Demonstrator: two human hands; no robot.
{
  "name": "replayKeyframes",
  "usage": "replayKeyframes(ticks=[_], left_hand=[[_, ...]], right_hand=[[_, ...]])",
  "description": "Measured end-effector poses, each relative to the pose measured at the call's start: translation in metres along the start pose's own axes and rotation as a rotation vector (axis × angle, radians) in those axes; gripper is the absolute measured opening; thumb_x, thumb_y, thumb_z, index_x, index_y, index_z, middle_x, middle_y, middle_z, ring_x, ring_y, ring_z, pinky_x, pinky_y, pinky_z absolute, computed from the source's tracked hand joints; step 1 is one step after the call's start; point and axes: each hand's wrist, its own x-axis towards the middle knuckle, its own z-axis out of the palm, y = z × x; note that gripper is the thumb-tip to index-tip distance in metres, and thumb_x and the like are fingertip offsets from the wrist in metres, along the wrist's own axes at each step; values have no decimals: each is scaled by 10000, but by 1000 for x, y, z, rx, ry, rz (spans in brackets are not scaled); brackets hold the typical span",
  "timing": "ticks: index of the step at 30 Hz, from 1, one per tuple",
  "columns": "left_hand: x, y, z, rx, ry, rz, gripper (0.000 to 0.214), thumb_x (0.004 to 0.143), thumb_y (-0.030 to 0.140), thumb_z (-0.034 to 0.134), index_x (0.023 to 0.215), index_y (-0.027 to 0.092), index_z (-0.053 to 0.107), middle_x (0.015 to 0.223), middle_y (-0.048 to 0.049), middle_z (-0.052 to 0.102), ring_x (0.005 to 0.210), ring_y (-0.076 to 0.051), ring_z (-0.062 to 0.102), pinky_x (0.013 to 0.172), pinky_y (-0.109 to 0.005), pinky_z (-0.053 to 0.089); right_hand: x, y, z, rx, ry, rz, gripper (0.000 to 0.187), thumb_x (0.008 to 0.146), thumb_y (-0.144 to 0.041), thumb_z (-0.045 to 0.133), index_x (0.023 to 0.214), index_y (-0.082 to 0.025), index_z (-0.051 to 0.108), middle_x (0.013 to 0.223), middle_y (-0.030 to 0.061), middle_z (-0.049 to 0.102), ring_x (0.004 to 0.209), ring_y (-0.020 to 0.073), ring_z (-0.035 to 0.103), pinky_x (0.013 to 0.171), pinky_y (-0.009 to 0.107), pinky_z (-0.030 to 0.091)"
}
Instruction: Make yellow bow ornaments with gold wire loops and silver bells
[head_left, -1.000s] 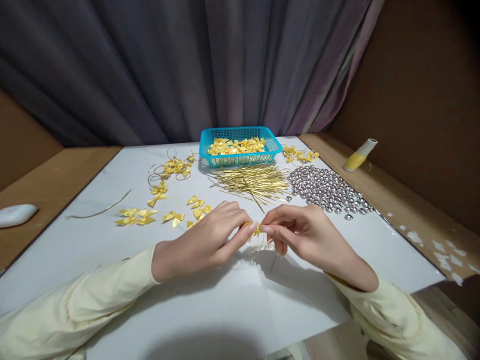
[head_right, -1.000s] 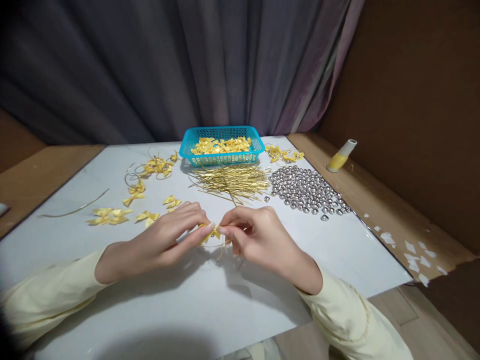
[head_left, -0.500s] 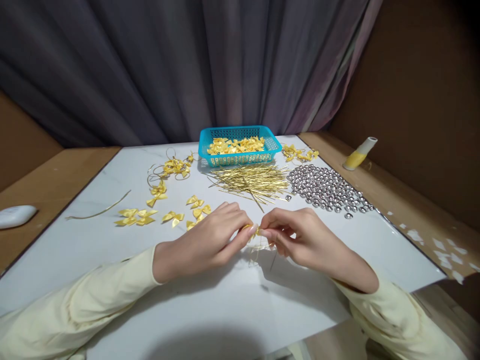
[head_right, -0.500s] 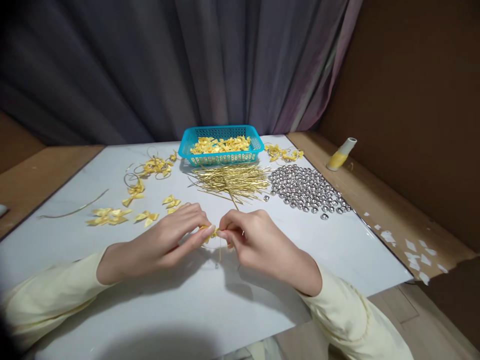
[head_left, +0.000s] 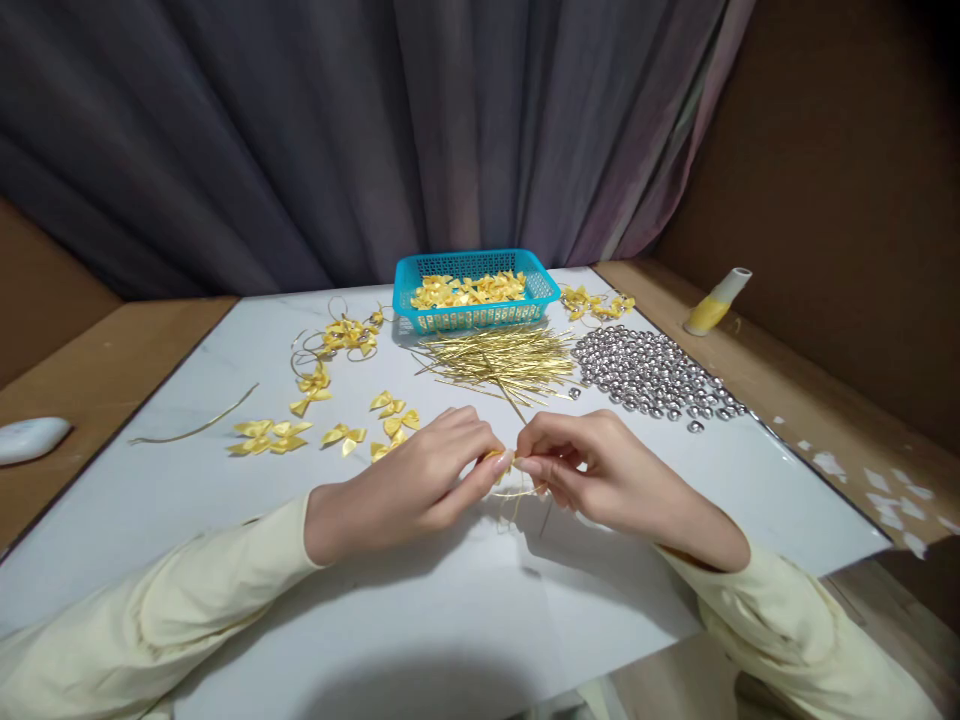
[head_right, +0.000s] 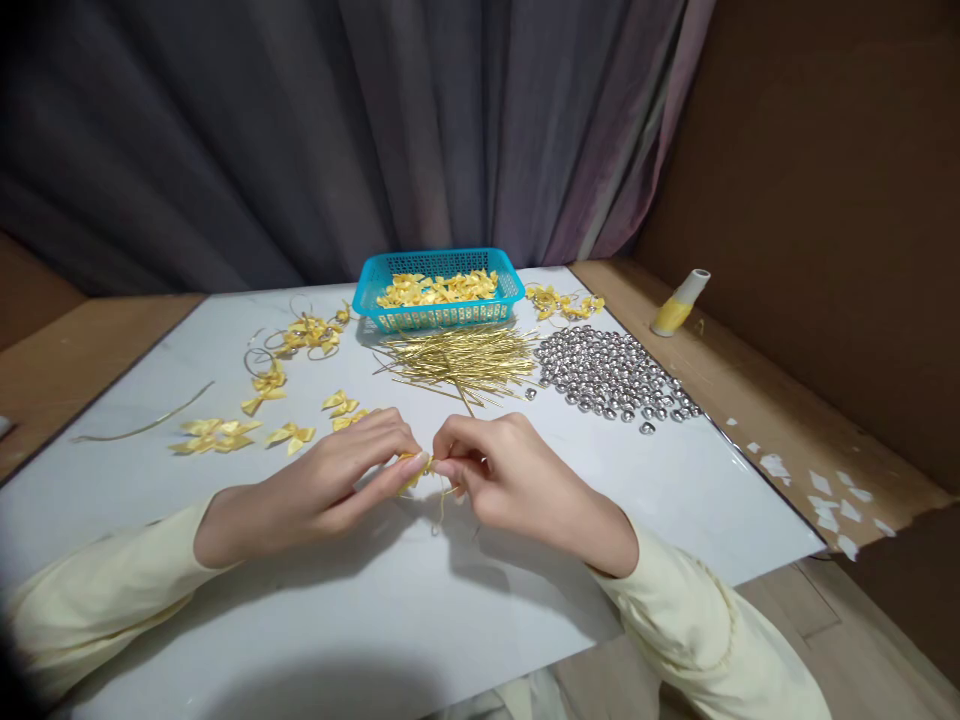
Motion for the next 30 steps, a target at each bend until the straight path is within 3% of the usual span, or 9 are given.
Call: replayKeyframes(ticks=[8, 15, 21, 30], left_hand=[[0, -2, 1, -10, -33, 29, 194, 931, 197, 350, 813, 152, 497, 753, -34, 503, 746, -152, 437, 715, -276, 368], [1, -3, -1, -53, -31, 36, 176, 931, 179, 346, 820, 158, 481, 767, -33, 508, 752, -148, 445, 706, -271, 373], [0, -2, -2, -62, -26, 52, 176, 927, 172, 356, 794, 159, 471, 745, -27, 498, 738, -144, 447, 696, -266, 372], [0, 0, -3, -102, -47, 27, 172, 925, 176, 360, 801, 159, 477, 749, -23, 496, 734, -137, 454, 687, -258, 374]], right_hand=[[0, -1, 0, 29, -9, 54, 99, 811, -115, 509, 725, -163, 512, 575, -34, 520, 464, 65, 476, 468, 174, 375], [0, 3, -5, 192, -70, 152, 182, 830, -174, 525, 977, -201, 421, 610, -58, 536, 457, 74, 502, 440, 175, 431], [3, 9, -7, 335, -167, 214, 289, 806, -443, 560, 843, -160, 513, 678, -3, 554, 551, 102, 558, 474, 221, 505], [4, 10, -6, 373, -185, 202, 312, 814, -463, 541, 761, -156, 528, 585, -19, 548, 466, 92, 554, 433, 203, 462]])
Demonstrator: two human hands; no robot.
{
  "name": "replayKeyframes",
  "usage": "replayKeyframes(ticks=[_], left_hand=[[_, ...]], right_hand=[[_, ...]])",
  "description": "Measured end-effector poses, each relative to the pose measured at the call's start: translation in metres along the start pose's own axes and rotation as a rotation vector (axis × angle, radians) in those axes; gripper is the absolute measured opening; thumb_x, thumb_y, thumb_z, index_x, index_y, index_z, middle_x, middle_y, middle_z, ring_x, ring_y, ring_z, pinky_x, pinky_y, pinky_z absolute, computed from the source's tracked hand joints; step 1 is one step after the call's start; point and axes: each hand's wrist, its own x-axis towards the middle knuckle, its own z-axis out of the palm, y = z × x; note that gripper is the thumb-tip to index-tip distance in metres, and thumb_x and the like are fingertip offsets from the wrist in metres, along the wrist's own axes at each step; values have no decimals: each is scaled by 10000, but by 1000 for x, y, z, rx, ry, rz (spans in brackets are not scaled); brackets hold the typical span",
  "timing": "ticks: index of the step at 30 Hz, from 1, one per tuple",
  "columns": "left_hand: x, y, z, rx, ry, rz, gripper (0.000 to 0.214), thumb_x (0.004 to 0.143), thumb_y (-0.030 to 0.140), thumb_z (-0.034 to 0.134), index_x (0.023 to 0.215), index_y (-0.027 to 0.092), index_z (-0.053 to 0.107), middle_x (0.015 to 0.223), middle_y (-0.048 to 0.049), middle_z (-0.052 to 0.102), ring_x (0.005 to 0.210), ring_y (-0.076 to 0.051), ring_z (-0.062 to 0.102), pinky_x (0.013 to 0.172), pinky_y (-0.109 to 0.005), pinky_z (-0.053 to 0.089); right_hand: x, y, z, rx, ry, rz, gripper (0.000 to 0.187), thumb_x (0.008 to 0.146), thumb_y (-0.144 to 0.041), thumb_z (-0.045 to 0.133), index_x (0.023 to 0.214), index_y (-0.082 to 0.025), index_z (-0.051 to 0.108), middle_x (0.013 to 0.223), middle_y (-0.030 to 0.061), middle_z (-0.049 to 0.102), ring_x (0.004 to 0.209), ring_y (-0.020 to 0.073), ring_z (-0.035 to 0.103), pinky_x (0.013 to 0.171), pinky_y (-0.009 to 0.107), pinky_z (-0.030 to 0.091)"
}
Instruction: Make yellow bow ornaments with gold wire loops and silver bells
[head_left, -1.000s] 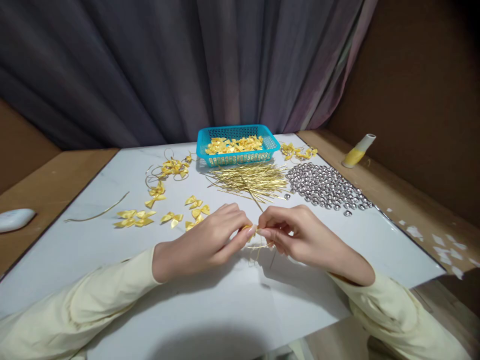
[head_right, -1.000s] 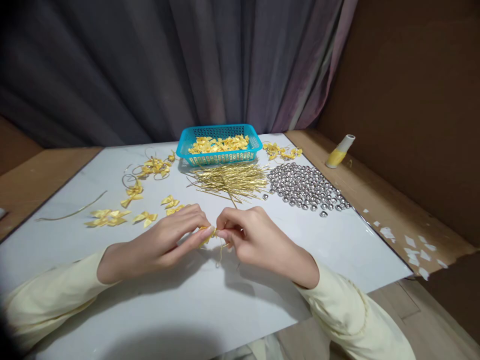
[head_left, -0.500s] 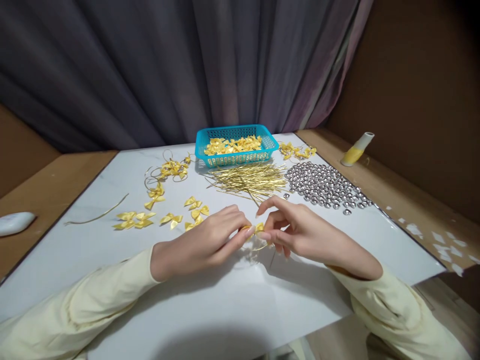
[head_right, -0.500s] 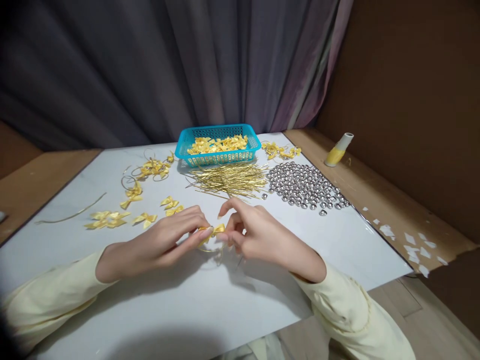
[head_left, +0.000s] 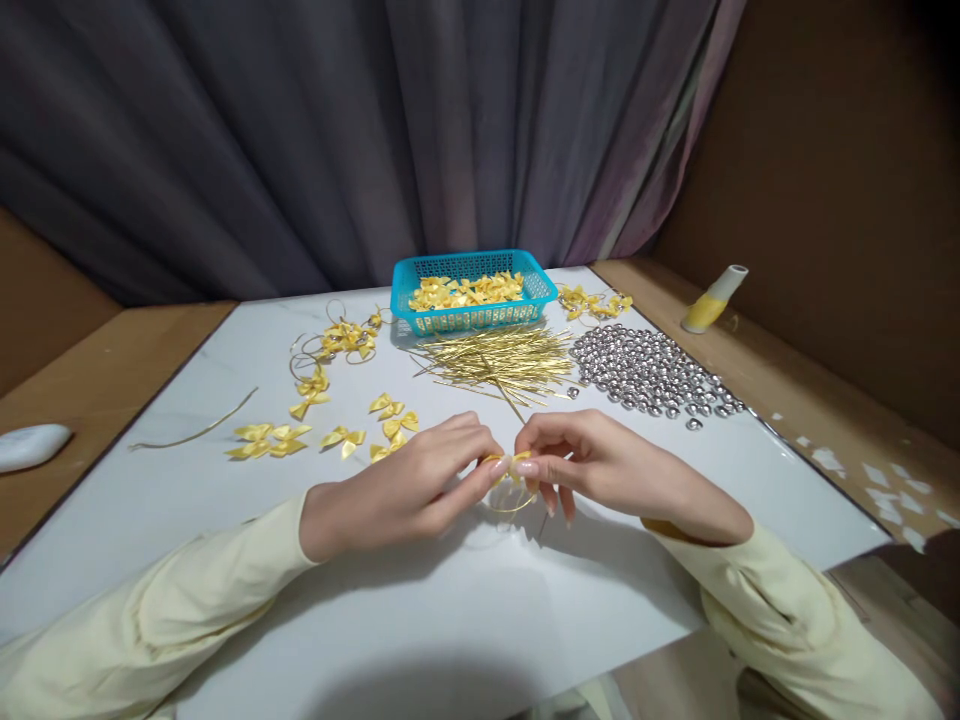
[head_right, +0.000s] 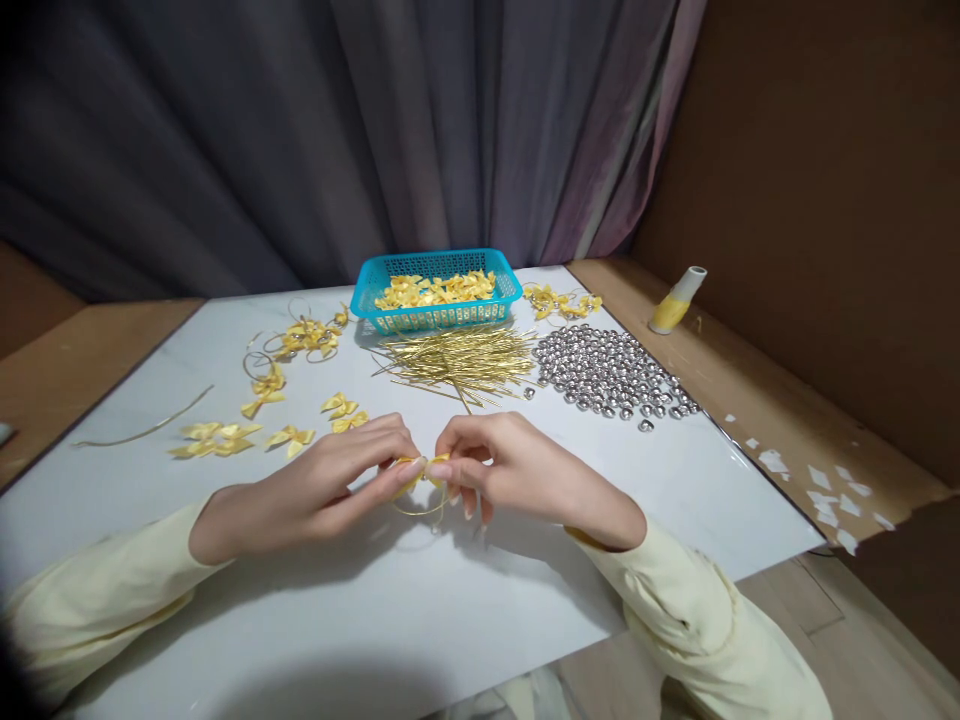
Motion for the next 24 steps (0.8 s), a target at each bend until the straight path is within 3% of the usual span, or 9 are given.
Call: replayKeyframes(ticks=[11, 20, 24], left_hand=[[1, 0, 1, -45, 0, -48, 217, 936, 214, 353, 754, 163, 460, 740, -5, 474, 722, -127, 441, 693, -250, 362], [1, -1, 3, -18, 17, -48, 183, 926, 179, 371, 778, 155, 477, 742, -16, 477, 723, -131, 453, 671, -249, 365], [1, -1, 3, 6, 30, -31, 191, 927, 169, 359, 773, 158, 472, 741, -20, 483, 726, -137, 444, 675, -259, 364]], right_hand=[[2, 0, 4, 28, 31, -21, 183, 839, -294, 530, 721, -154, 532, 579, -20, 546, 406, 66, 491, 415, 192, 414], [2, -2, 3, 60, 31, 11, 258, 809, -399, 555, 729, -158, 512, 576, -21, 540, 406, 74, 502, 395, 195, 427], [-3, -4, 4, -45, 104, -21, 136, 792, -230, 576, 847, -192, 457, 601, -50, 543, 429, 76, 520, 425, 187, 433]])
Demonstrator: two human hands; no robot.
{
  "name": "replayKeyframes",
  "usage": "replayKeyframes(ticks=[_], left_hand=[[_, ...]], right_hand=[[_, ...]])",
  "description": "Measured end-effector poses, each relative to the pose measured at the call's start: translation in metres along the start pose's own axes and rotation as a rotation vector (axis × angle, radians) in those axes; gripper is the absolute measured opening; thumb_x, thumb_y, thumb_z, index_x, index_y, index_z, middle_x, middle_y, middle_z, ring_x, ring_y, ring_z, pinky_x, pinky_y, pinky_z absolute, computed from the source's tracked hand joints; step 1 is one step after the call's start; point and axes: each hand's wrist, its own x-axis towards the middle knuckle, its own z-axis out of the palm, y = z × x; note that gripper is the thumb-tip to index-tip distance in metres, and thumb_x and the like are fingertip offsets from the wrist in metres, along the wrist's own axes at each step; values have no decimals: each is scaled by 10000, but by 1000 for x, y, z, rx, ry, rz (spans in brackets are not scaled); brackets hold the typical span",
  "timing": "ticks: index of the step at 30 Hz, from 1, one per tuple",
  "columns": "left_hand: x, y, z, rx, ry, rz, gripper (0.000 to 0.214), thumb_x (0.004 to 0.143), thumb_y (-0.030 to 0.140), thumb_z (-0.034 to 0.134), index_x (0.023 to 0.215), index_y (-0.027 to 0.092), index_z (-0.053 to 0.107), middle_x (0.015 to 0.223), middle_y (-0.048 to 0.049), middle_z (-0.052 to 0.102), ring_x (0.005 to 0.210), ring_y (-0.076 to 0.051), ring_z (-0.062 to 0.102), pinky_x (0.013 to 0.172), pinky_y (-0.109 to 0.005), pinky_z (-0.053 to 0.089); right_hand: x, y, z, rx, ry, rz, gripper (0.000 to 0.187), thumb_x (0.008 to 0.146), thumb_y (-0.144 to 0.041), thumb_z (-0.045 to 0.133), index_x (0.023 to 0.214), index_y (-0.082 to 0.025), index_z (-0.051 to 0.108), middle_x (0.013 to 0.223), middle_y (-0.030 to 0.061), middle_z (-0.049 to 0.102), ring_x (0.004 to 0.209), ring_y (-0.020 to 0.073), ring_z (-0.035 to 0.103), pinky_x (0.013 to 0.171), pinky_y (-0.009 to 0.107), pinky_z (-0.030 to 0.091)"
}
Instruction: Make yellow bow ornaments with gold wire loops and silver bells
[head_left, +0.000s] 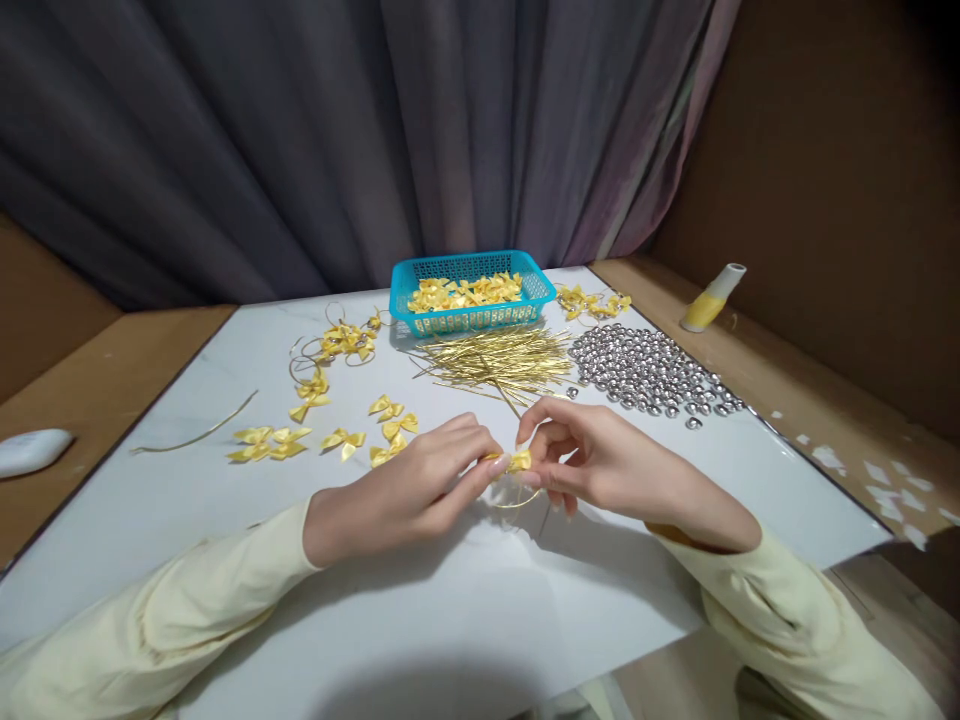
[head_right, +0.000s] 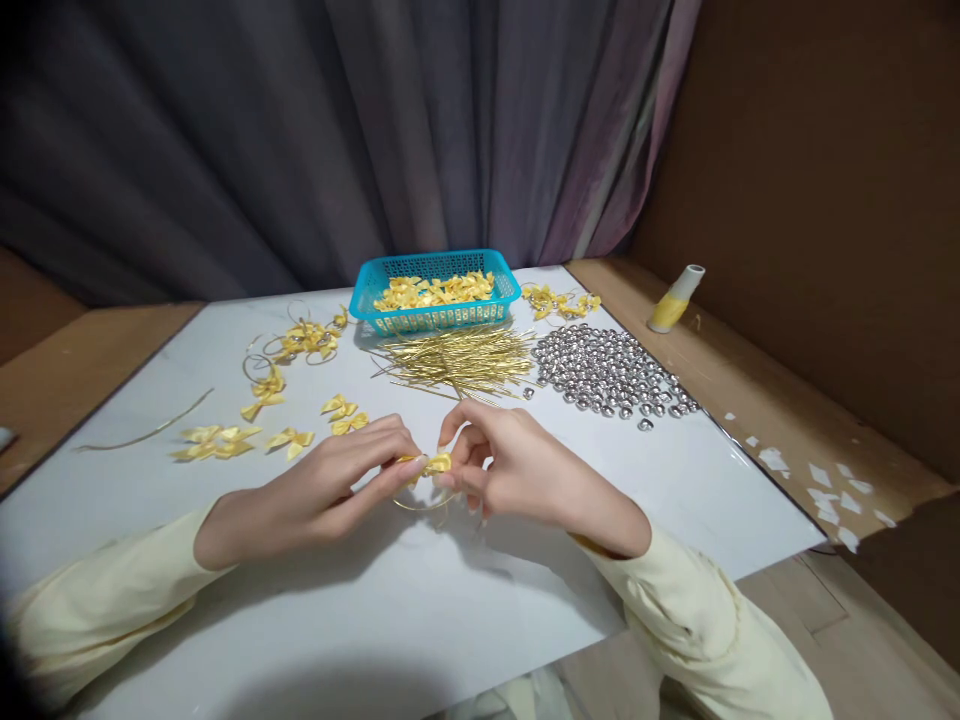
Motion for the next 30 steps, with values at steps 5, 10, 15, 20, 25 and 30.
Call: replayKeyframes(ticks=[5, 10, 15, 20, 25, 30], left_hand=[[0, 0, 1, 7, 2, -1, 196, 925, 170, 366, 762, 155, 475, 721, -11, 471, 713, -132, 442, 665, -255, 360], [0, 1, 1, 18, -4, -28, 213, 921, 176, 372, 738, 151, 478, 704, -8, 468, 700, -132, 449, 649, -252, 354], [1, 2, 0, 1, -6, -30, 229, 922, 181, 364, 735, 155, 494, 701, -13, 487, 705, -138, 460, 649, -254, 357], [1, 1, -2, -26, -78, -24, 233, 932, 201, 353, 766, 155, 509, 728, -24, 516, 724, -140, 476, 667, -255, 368], [1, 0, -3, -11, -40, -13, 214, 930, 190, 362, 768, 155, 496, 726, -23, 504, 712, -135, 469, 661, -255, 366], [0, 0, -8, 57, 58, -14, 213, 923, 180, 368, 743, 161, 481, 719, -23, 492, 702, -137, 462, 646, -262, 364]], right_hand=[[-7, -2, 3, -240, 108, -149, 195, 762, -62, 523, 878, -205, 461, 657, -46, 575, 514, 67, 537, 496, 160, 419], [-8, -7, 3, -329, 141, -178, 158, 741, -42, 536, 804, -187, 526, 648, -40, 597, 544, 72, 546, 523, 165, 408], [-8, -9, 3, -365, 144, -126, 157, 734, -36, 537, 761, -169, 617, 656, -17, 629, 562, 88, 566, 552, 190, 426], [-4, -7, 4, -285, 130, -58, 113, 732, -64, 551, 737, -169, 593, 585, -21, 590, 474, 88, 534, 499, 208, 426], [-2, -6, -3, -53, 111, 1, 109, 721, -158, 635, 755, -177, 534, 685, -4, 588, 608, 112, 578, 528, 214, 461], [4, 2, -10, 349, -75, 101, 388, 647, -172, 735, 939, -198, 481, 974, 32, 580, 929, 155, 600, 741, 263, 502]])
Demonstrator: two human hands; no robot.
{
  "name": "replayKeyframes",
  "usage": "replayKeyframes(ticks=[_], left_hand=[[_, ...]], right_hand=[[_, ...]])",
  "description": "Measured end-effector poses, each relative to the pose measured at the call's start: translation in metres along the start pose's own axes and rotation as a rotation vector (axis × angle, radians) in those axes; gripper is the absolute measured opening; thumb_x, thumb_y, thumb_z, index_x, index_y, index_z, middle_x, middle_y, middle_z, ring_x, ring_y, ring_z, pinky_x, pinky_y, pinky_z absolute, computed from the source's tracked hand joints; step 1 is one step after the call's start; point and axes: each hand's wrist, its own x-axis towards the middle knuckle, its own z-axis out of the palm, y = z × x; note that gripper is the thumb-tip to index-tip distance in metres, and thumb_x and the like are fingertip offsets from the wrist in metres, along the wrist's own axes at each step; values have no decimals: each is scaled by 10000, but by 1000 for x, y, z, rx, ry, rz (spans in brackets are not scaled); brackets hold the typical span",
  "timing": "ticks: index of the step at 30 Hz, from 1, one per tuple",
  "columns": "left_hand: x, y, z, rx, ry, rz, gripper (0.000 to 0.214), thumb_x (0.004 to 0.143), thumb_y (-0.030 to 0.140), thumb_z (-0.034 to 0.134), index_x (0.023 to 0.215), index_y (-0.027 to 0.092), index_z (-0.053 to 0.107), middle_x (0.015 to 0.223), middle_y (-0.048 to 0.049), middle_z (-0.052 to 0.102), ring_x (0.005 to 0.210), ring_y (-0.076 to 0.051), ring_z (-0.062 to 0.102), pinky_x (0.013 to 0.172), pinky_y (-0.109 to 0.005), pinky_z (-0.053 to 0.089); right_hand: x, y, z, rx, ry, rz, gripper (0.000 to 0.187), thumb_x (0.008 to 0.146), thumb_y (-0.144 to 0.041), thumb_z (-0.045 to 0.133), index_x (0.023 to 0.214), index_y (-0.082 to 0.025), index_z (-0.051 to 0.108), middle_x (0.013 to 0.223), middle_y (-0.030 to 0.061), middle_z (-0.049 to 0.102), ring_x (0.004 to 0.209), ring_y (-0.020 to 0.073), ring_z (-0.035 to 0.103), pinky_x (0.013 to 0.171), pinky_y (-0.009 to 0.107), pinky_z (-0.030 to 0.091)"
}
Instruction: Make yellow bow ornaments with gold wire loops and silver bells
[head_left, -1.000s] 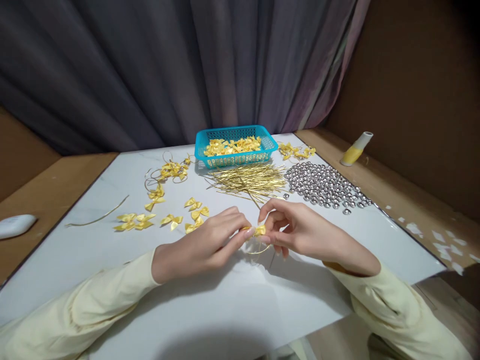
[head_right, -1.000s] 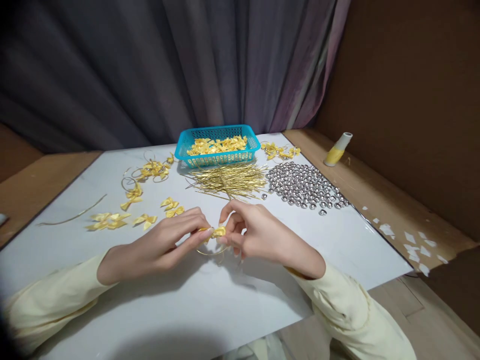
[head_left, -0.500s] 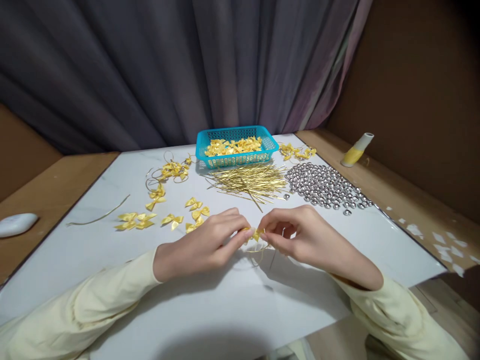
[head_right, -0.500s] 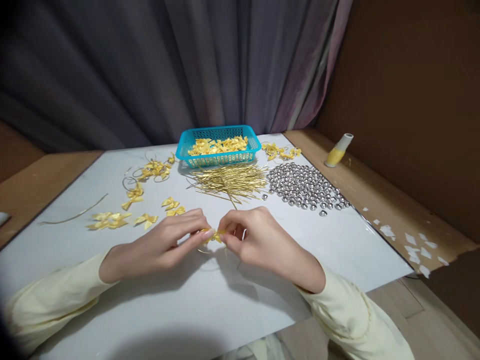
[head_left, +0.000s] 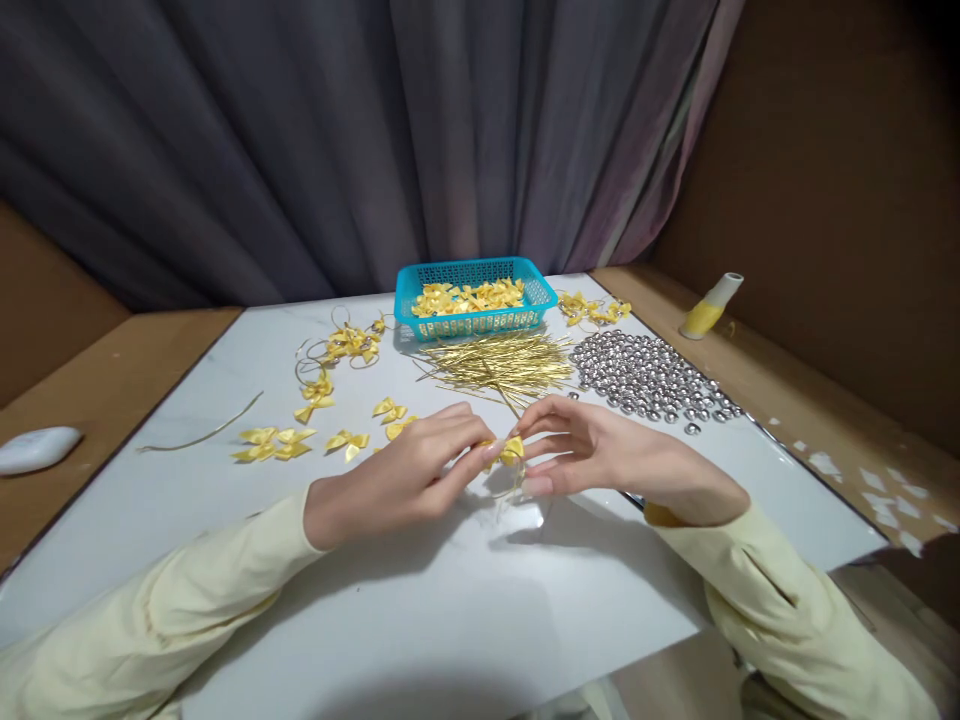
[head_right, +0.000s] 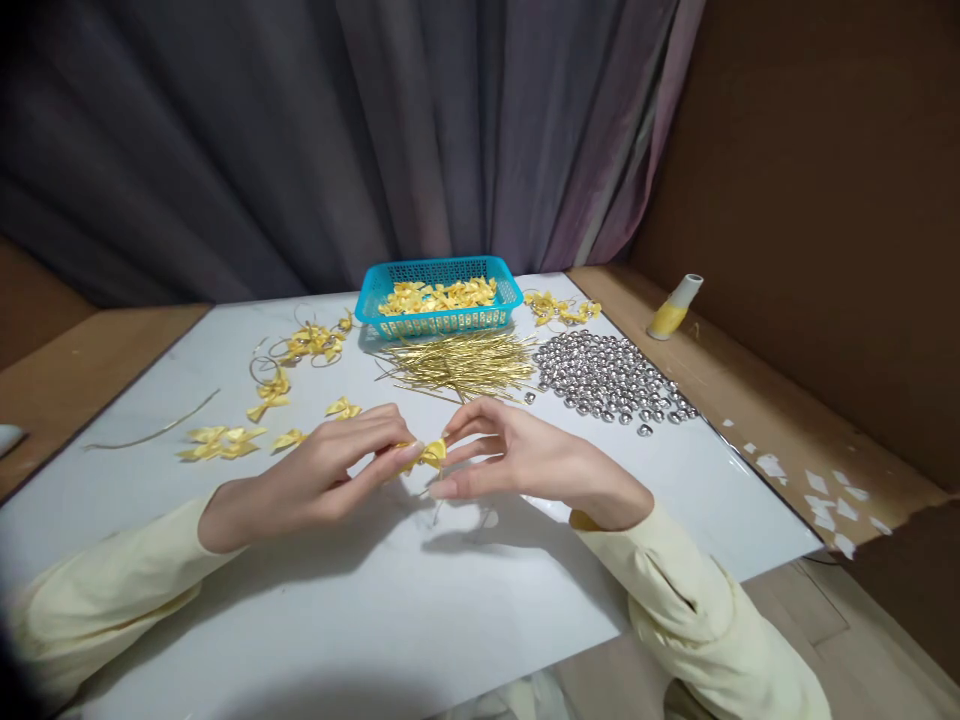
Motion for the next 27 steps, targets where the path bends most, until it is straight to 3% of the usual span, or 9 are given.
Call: replayKeyframes(ticks=[2, 4, 6, 9, 11, 16, 21, 27], left_hand=[[0, 1, -2, 22, -2, 20, 217, 922, 176, 365, 747, 160, 490, 711, -23, 498, 700, -139, 458, 648, -264, 364], [-1, 1, -3, 46, -22, 42, 223, 924, 173, 357, 757, 153, 503, 697, -23, 496, 695, -143, 451, 646, -268, 361], [-2, 1, -4, 69, -37, 50, 228, 926, 180, 352, 765, 146, 509, 691, -26, 491, 698, -149, 446, 643, -274, 356], [-3, 2, -3, 89, -41, 24, 251, 931, 201, 343, 751, 146, 510, 680, -25, 487, 701, -155, 447, 637, -279, 352], [-4, 2, -3, 93, -48, -5, 274, 932, 208, 334, 738, 145, 517, 679, -29, 499, 692, -155, 450, 632, -282, 352], [-4, 2, 0, 90, -73, -54, 285, 930, 213, 328, 740, 141, 529, 713, -38, 523, 698, -154, 469, 637, -283, 362], [-3, 1, 2, 98, -56, -99, 298, 927, 232, 335, 711, 147, 521, 674, -18, 510, 671, -144, 472, 616, -270, 358], [-3, 0, 3, 92, -92, -88, 294, 926, 232, 339, 706, 149, 516, 638, 1, 475, 648, -136, 459, 607, -259, 342]], right_hand=[[4, 4, -2, 81, -104, 37, 420, 659, -162, 728, 991, -203, 475, 991, 29, 577, 932, 154, 605, 798, 294, 491], [7, 6, -2, 96, -100, 1, 394, 707, -193, 695, 1031, -207, 471, 1006, 36, 583, 917, 150, 607, 830, 325, 481], [8, 6, 0, 4, 33, -140, 322, 751, -232, 658, 1022, -212, 486, 1019, 43, 585, 939, 153, 589, 854, 339, 465], [6, 4, 7, -362, 275, -388, 186, 761, -257, 646, 907, -210, 542, 978, 41, 587, 956, 174, 552, 859, 346, 436], [5, 5, 15, -614, 323, -461, 152, 754, -235, 645, 871, -208, 552, 926, 37, 592, 904, 180, 548, 834, 349, 428], [9, 17, 26, -759, 310, -505, 242, 763, -139, 576, 983, -203, 498, 946, 52, 602, 881, 175, 566, 778, 314, 457], [15, 28, 26, -879, 305, -540, 131, 821, -147, 507, 904, -196, 595, 894, 64, 657, 847, 190, 602, 749, 319, 473], [14, 23, 21, -739, 273, -469, 141, 805, -160, 571, 782, -213, 699, 838, 48, 718, 760, 188, 657, 704, 308, 500]])
